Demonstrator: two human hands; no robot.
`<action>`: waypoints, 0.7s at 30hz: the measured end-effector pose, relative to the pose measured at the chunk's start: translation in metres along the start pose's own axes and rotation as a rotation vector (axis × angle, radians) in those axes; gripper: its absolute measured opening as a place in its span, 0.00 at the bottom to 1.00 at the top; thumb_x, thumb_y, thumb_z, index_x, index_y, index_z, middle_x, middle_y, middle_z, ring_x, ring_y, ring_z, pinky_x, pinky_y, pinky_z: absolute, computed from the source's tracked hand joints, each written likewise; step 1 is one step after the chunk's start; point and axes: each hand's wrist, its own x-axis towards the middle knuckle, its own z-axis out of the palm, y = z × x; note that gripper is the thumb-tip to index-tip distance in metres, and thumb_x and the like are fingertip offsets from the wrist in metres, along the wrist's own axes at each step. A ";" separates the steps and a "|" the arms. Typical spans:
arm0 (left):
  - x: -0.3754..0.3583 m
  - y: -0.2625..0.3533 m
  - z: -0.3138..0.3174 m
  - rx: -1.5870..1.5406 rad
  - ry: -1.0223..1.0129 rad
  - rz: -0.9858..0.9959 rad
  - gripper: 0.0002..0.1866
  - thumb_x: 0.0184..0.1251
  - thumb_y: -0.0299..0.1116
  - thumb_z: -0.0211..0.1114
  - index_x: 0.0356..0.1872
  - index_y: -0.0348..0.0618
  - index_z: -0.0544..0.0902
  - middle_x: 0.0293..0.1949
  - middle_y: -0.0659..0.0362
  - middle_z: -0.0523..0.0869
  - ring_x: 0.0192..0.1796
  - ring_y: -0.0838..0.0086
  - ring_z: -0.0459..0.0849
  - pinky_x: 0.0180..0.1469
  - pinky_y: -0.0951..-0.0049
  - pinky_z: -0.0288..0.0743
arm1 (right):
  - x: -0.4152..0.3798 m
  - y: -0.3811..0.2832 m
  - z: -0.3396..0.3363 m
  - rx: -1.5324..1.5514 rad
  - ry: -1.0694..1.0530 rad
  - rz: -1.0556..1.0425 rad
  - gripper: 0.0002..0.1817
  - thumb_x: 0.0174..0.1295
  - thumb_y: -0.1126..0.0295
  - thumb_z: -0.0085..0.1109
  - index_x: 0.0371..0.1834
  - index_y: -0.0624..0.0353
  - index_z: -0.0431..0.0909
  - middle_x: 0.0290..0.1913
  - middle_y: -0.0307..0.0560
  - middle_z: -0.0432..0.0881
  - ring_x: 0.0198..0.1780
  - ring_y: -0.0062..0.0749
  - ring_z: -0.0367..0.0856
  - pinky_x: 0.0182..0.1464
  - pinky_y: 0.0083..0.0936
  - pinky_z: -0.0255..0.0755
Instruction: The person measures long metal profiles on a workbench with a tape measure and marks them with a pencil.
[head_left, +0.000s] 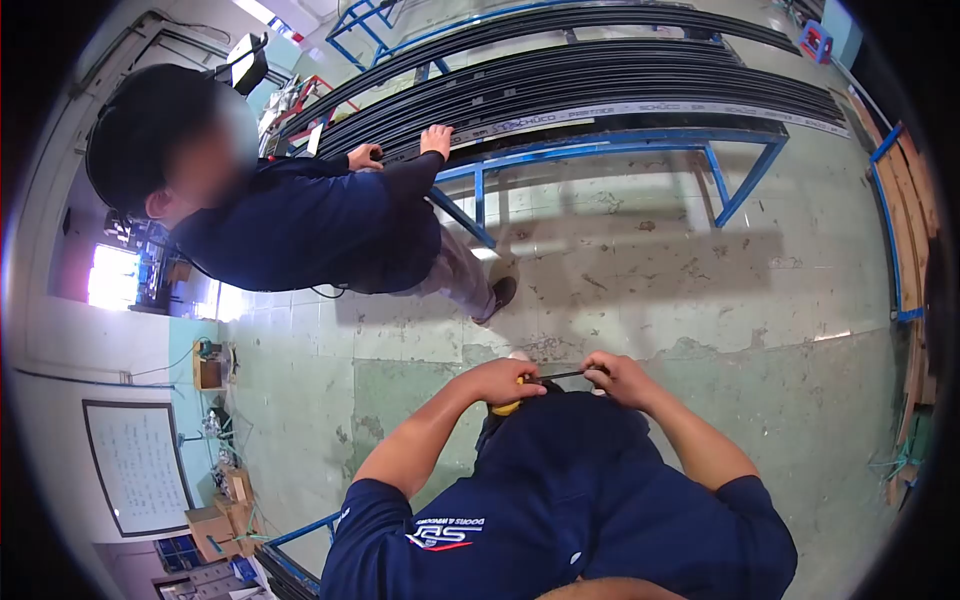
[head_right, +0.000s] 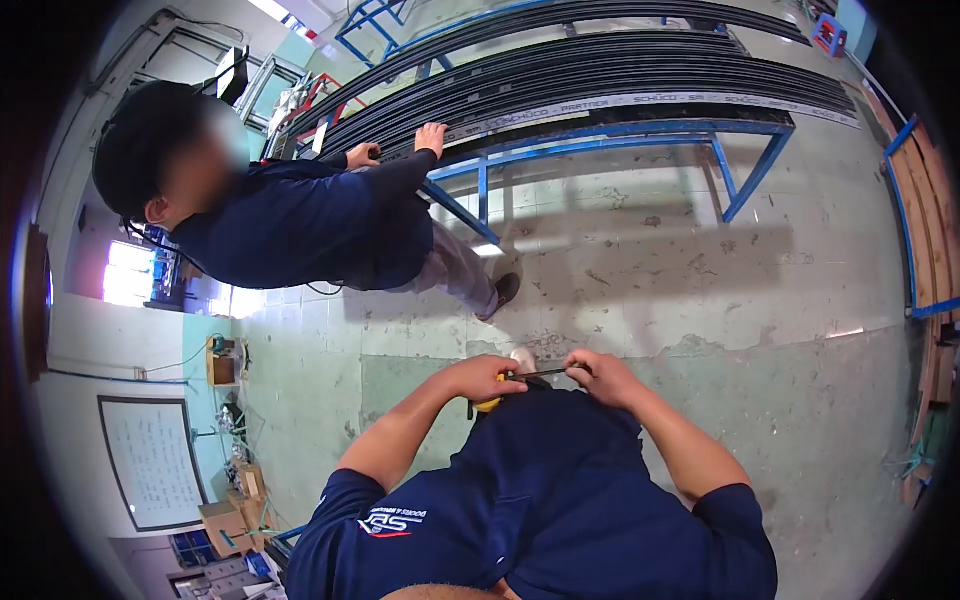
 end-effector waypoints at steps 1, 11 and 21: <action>-0.001 0.001 0.003 -0.044 -0.005 0.004 0.21 0.69 0.54 0.63 0.45 0.44 0.83 0.40 0.52 0.87 0.43 0.62 0.85 0.48 0.64 0.76 | -0.001 -0.001 0.001 0.143 -0.001 0.015 0.08 0.70 0.68 0.57 0.47 0.56 0.80 0.30 0.42 0.82 0.33 0.26 0.81 0.39 0.27 0.75; -0.053 -0.012 0.046 -0.475 0.415 -0.035 0.23 0.71 0.51 0.64 0.58 0.48 0.78 0.33 0.58 0.85 0.38 0.75 0.83 0.43 0.69 0.75 | 0.005 -0.015 0.034 0.314 0.031 -0.149 0.28 0.70 0.70 0.59 0.72 0.54 0.63 0.35 0.42 0.79 0.35 0.24 0.78 0.40 0.23 0.75; -0.165 -0.054 0.141 -0.930 1.598 0.007 0.24 0.73 0.50 0.62 0.58 0.43 0.75 0.37 0.53 0.86 0.41 0.66 0.86 0.44 0.65 0.78 | 0.034 -0.152 0.248 0.615 -0.705 -0.190 0.29 0.80 0.49 0.35 0.77 0.53 0.54 0.66 0.48 0.70 0.64 0.36 0.74 0.61 0.32 0.74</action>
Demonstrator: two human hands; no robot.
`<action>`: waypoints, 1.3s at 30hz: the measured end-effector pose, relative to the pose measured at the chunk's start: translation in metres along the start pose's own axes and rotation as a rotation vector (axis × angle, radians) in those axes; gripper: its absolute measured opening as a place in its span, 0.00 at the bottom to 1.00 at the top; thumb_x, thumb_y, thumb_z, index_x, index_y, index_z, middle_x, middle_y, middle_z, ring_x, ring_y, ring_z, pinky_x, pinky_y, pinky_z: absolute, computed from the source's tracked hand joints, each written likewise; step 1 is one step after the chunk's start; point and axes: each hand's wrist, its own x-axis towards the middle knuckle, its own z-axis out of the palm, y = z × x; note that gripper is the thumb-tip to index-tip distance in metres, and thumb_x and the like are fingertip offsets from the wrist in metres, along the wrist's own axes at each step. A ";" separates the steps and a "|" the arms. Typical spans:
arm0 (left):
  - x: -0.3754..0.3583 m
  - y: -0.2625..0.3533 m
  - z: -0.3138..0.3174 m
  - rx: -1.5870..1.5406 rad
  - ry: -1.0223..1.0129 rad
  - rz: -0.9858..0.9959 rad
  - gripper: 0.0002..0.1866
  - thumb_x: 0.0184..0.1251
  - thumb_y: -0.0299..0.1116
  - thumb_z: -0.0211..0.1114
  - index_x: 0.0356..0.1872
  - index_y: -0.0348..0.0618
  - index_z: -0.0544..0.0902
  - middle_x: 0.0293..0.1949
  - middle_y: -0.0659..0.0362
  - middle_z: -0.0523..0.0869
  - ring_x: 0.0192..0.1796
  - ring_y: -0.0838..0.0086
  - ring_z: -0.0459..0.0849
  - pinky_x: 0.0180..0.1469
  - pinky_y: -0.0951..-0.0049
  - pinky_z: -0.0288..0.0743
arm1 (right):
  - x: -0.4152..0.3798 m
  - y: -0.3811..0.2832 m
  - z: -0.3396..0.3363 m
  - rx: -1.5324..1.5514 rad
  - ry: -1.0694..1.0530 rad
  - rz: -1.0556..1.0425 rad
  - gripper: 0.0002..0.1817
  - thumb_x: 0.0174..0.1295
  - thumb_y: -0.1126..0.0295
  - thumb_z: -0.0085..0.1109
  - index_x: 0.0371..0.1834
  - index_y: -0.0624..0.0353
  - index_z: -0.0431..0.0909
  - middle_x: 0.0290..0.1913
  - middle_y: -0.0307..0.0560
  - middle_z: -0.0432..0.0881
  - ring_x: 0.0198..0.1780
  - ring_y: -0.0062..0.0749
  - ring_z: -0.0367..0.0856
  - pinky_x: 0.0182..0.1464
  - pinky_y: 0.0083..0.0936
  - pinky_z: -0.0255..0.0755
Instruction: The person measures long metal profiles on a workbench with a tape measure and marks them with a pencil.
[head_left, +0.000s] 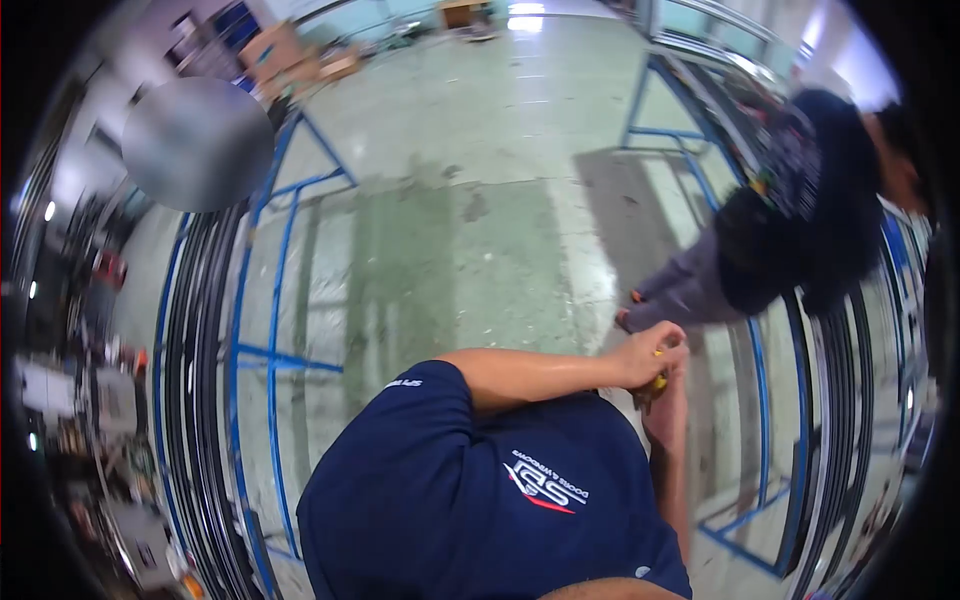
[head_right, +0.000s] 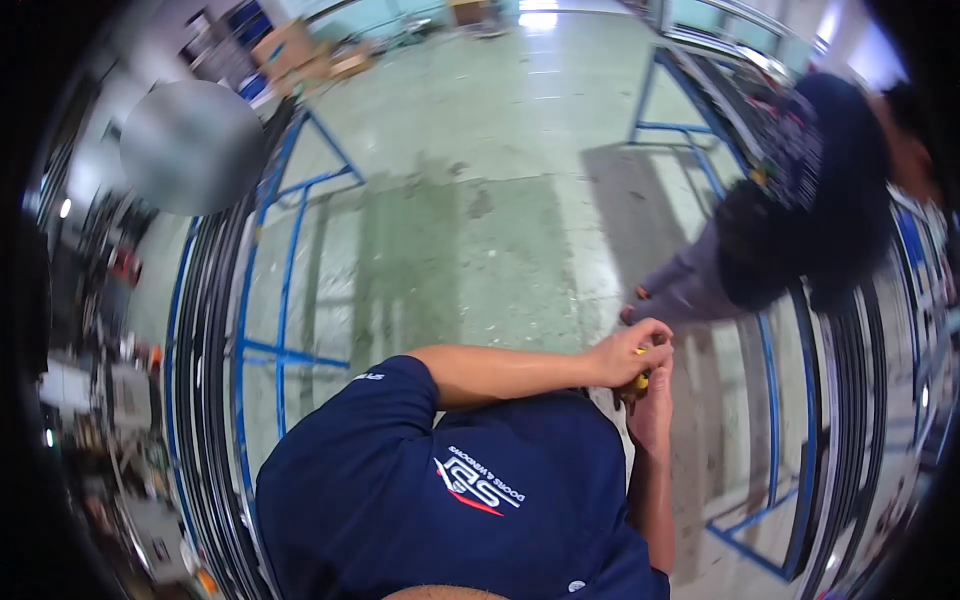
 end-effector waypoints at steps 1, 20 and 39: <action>-0.009 -0.005 -0.019 -0.017 0.158 0.135 0.23 0.74 0.50 0.60 0.58 0.43 0.75 0.41 0.52 0.87 0.43 0.63 0.86 0.46 0.65 0.78 | 0.019 0.009 0.022 0.061 -0.034 0.025 0.29 0.80 0.49 0.35 0.77 0.52 0.55 0.66 0.47 0.70 0.65 0.36 0.72 0.63 0.32 0.72; -0.045 -0.059 -0.266 0.142 0.032 -0.238 0.41 0.60 0.40 0.75 0.72 0.45 0.64 0.69 0.51 0.71 0.65 0.61 0.75 0.60 0.60 0.76 | 0.190 0.108 0.120 0.074 0.180 0.438 0.30 0.72 0.51 0.55 0.72 0.51 0.66 0.55 0.48 0.79 0.51 0.33 0.78 0.47 0.34 0.78; 0.358 -0.050 -0.287 0.124 -0.214 -0.329 0.41 0.62 0.42 0.75 0.71 0.39 0.64 0.63 0.47 0.75 0.61 0.61 0.80 0.61 0.66 0.76 | 0.486 -0.019 0.000 0.123 0.016 0.258 0.43 0.75 0.43 0.46 0.82 0.54 0.43 0.71 0.42 0.61 0.66 0.28 0.65 0.65 0.27 0.65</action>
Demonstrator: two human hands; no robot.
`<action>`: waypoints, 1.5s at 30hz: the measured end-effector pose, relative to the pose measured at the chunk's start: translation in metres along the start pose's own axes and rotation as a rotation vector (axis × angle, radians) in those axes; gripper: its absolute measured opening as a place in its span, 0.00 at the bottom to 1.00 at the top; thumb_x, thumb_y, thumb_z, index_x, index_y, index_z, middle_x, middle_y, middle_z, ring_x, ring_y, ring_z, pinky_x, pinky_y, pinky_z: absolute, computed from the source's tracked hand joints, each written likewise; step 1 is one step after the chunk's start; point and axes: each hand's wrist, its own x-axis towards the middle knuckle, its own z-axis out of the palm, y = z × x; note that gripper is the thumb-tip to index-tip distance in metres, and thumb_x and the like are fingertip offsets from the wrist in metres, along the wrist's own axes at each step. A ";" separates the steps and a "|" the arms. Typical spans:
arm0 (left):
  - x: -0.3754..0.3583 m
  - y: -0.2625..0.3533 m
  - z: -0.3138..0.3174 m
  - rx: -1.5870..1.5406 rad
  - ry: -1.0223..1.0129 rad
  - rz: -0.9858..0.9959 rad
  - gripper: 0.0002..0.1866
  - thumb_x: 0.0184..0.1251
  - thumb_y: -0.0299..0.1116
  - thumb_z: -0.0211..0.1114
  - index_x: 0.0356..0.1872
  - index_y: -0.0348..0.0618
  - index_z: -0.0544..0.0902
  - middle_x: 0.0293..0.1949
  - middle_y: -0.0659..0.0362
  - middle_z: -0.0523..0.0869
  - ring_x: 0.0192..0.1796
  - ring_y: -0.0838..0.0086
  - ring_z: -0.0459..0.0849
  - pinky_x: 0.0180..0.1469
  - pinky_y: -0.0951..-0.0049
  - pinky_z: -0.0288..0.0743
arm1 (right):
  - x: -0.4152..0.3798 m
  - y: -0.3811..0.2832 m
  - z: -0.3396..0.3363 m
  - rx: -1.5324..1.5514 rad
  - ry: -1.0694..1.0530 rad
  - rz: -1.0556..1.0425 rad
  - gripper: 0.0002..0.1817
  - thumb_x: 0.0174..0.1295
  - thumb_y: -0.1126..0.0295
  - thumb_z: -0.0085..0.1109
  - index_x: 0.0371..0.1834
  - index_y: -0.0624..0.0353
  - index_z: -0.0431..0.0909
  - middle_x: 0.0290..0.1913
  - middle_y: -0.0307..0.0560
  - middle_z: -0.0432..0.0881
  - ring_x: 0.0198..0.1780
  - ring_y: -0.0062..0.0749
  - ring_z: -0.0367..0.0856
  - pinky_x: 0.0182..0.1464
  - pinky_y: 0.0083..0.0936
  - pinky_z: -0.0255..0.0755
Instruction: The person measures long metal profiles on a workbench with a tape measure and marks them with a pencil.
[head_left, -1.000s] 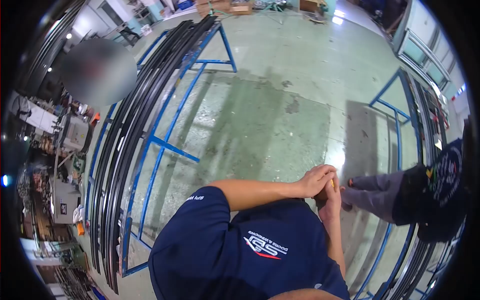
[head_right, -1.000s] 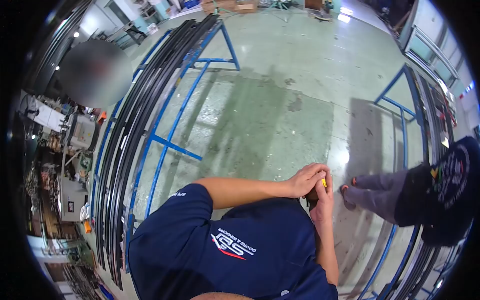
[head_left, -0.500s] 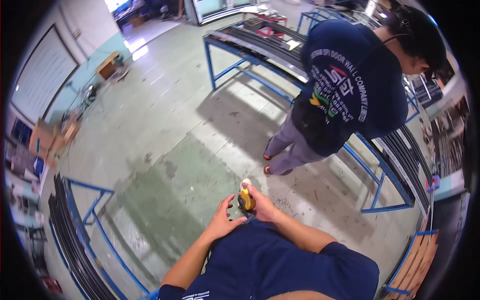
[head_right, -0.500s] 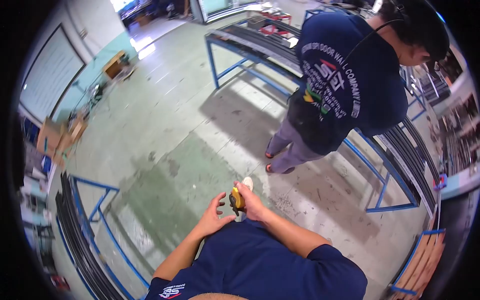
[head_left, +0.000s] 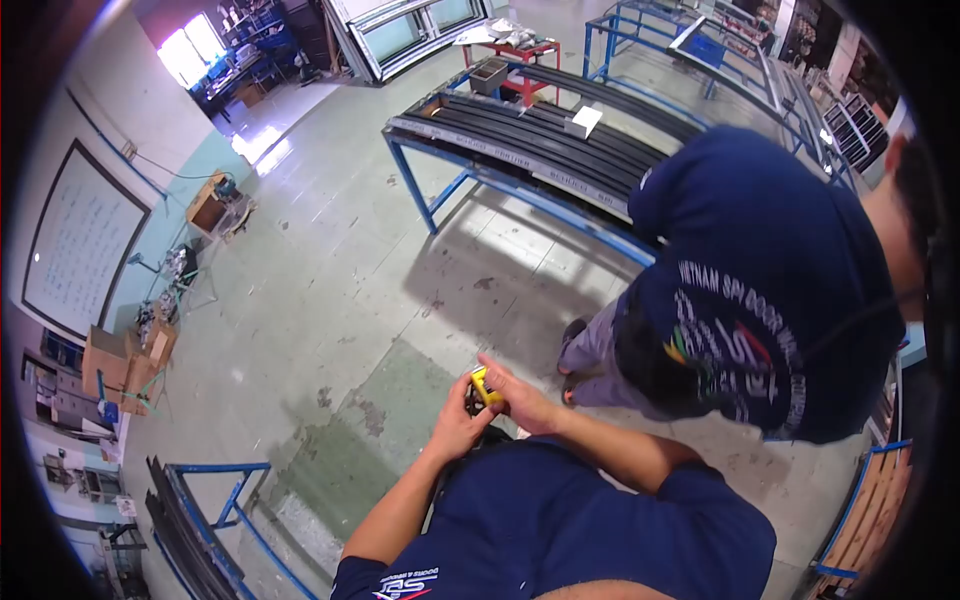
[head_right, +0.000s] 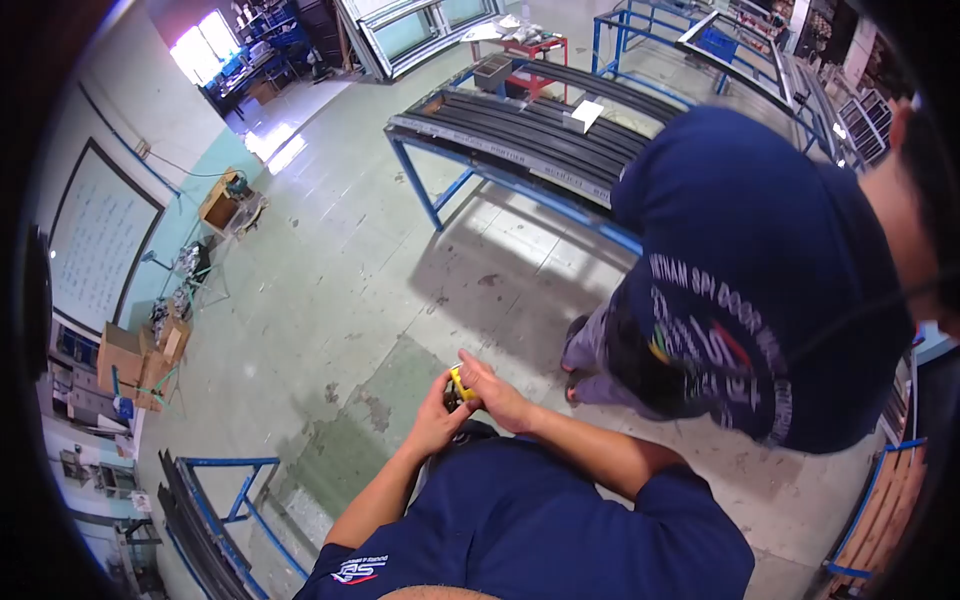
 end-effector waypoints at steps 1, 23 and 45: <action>0.012 -0.008 -0.005 0.062 0.097 0.090 0.40 0.62 0.41 0.75 0.71 0.39 0.64 0.62 0.47 0.76 0.61 0.60 0.80 0.61 0.66 0.76 | 0.012 -0.003 -0.004 -0.035 -0.014 -0.049 0.39 0.77 0.46 0.45 0.83 0.50 0.44 0.65 0.38 0.69 0.59 0.23 0.72 0.61 0.24 0.68; 0.366 0.082 -0.253 -1.032 -0.367 -0.087 0.23 0.73 0.46 0.60 0.66 0.57 0.69 0.57 0.55 0.80 0.34 0.69 0.78 0.43 0.60 0.74 | 0.151 0.008 -0.186 -0.676 1.308 0.276 0.40 0.57 0.47 0.65 0.71 0.56 0.69 0.63 0.65 0.75 0.60 0.58 0.78 0.66 0.41 0.69; 0.628 0.221 -0.259 -0.985 -0.271 -0.050 0.23 0.78 0.54 0.49 0.63 0.53 0.71 0.54 0.52 0.83 0.36 0.67 0.82 0.42 0.61 0.78 | 0.253 -0.109 -0.350 -0.105 1.280 0.134 0.22 0.70 0.60 0.58 0.64 0.52 0.74 0.42 0.40 0.83 0.29 0.22 0.80 0.25 0.22 0.71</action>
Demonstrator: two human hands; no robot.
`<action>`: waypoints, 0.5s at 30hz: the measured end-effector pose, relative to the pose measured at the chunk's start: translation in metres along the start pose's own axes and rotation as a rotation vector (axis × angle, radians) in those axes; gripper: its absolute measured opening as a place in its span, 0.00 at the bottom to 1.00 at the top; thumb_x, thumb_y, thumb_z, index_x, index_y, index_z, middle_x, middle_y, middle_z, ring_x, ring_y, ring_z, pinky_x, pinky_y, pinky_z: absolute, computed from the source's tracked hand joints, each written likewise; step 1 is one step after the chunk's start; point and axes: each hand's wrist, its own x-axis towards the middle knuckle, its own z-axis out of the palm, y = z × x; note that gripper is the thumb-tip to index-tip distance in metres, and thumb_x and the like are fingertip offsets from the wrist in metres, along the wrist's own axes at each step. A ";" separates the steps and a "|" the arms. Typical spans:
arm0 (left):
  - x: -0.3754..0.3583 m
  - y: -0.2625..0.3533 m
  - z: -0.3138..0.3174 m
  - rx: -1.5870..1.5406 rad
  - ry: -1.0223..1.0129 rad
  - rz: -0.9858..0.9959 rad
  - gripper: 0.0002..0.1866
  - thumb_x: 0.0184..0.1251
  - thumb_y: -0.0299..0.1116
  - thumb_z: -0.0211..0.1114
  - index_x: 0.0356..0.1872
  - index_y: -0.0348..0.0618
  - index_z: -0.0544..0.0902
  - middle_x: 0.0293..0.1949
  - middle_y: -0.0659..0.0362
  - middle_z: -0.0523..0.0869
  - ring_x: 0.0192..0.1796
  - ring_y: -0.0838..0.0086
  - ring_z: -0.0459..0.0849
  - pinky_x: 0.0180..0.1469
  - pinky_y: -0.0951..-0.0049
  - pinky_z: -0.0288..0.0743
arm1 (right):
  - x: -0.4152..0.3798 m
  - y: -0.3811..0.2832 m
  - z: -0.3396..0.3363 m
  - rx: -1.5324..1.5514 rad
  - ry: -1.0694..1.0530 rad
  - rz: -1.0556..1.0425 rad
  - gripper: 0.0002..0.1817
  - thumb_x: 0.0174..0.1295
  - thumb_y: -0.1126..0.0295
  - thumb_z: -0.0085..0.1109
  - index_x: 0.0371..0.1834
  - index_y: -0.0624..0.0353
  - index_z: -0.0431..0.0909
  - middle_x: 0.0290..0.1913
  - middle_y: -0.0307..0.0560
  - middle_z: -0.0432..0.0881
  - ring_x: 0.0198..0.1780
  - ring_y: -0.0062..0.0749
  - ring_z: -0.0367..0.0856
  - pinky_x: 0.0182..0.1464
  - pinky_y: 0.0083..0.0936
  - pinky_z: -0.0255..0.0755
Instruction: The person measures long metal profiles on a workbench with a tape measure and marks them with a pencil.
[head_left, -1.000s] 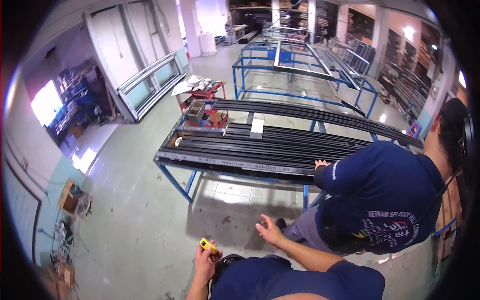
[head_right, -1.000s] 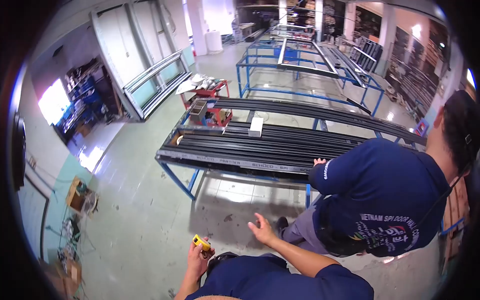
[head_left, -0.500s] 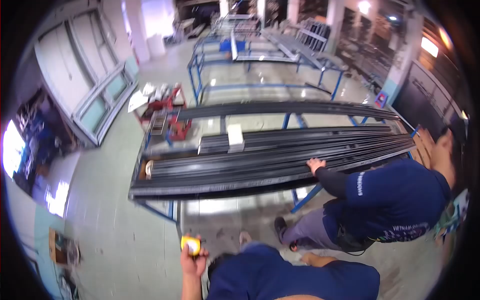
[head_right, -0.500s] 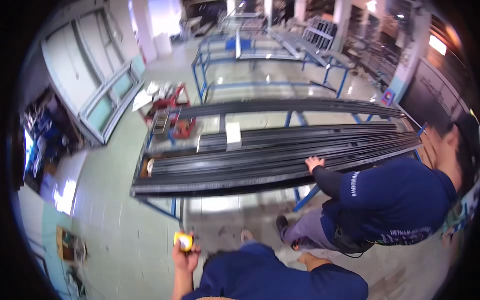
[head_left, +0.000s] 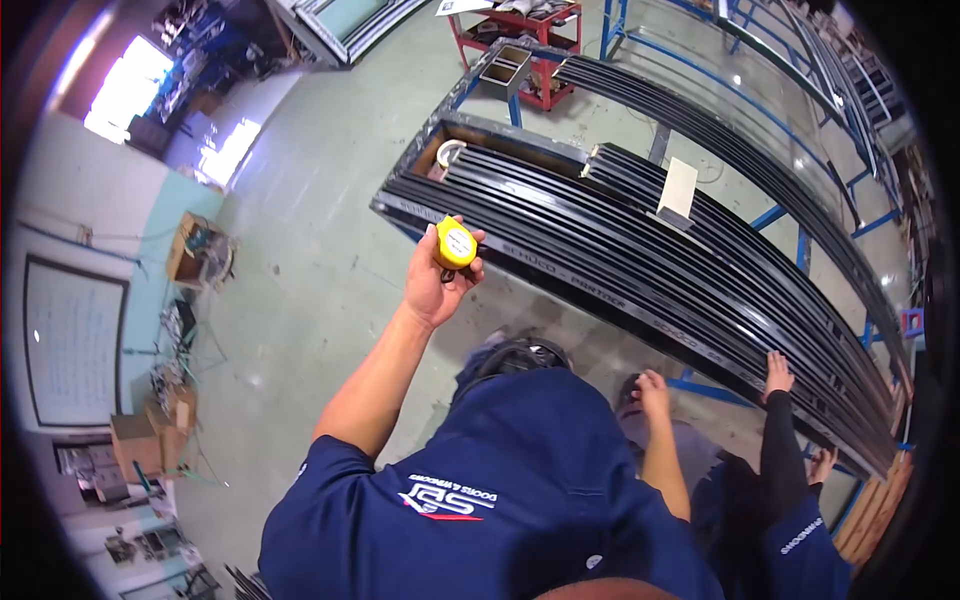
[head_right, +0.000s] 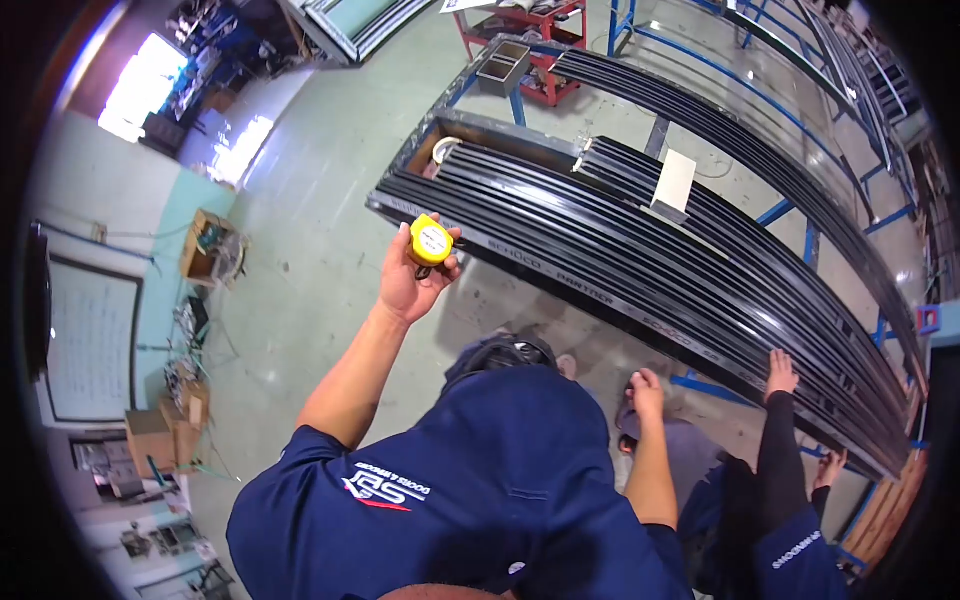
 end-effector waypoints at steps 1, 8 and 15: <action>0.018 0.012 -0.001 0.014 -0.018 0.028 0.22 0.78 0.54 0.48 0.63 0.53 0.70 0.54 0.52 0.83 0.36 0.67 0.82 0.42 0.61 0.79 | -0.002 -0.009 0.002 0.045 0.026 -0.011 0.21 0.70 0.60 0.58 0.64 0.53 0.74 0.42 0.40 0.83 0.28 0.21 0.80 0.24 0.21 0.70; 0.155 0.121 -0.049 0.356 0.087 0.168 0.20 0.75 0.48 0.55 0.59 0.47 0.71 0.49 0.53 0.82 0.37 0.66 0.83 0.39 0.67 0.80 | -0.051 0.125 0.028 0.252 0.176 0.438 0.11 0.68 0.59 0.54 0.30 0.50 0.72 0.20 0.36 0.70 0.13 0.26 0.69 0.12 0.30 0.60; 0.269 0.185 -0.077 0.819 0.264 -0.102 0.26 0.70 0.50 0.65 0.59 0.46 0.69 0.39 0.56 0.79 0.29 0.71 0.81 0.26 0.71 0.76 | -0.138 0.207 0.090 -0.101 0.090 0.534 0.14 0.68 0.59 0.52 0.30 0.56 0.77 0.23 0.42 0.74 0.20 0.31 0.71 0.21 0.31 0.63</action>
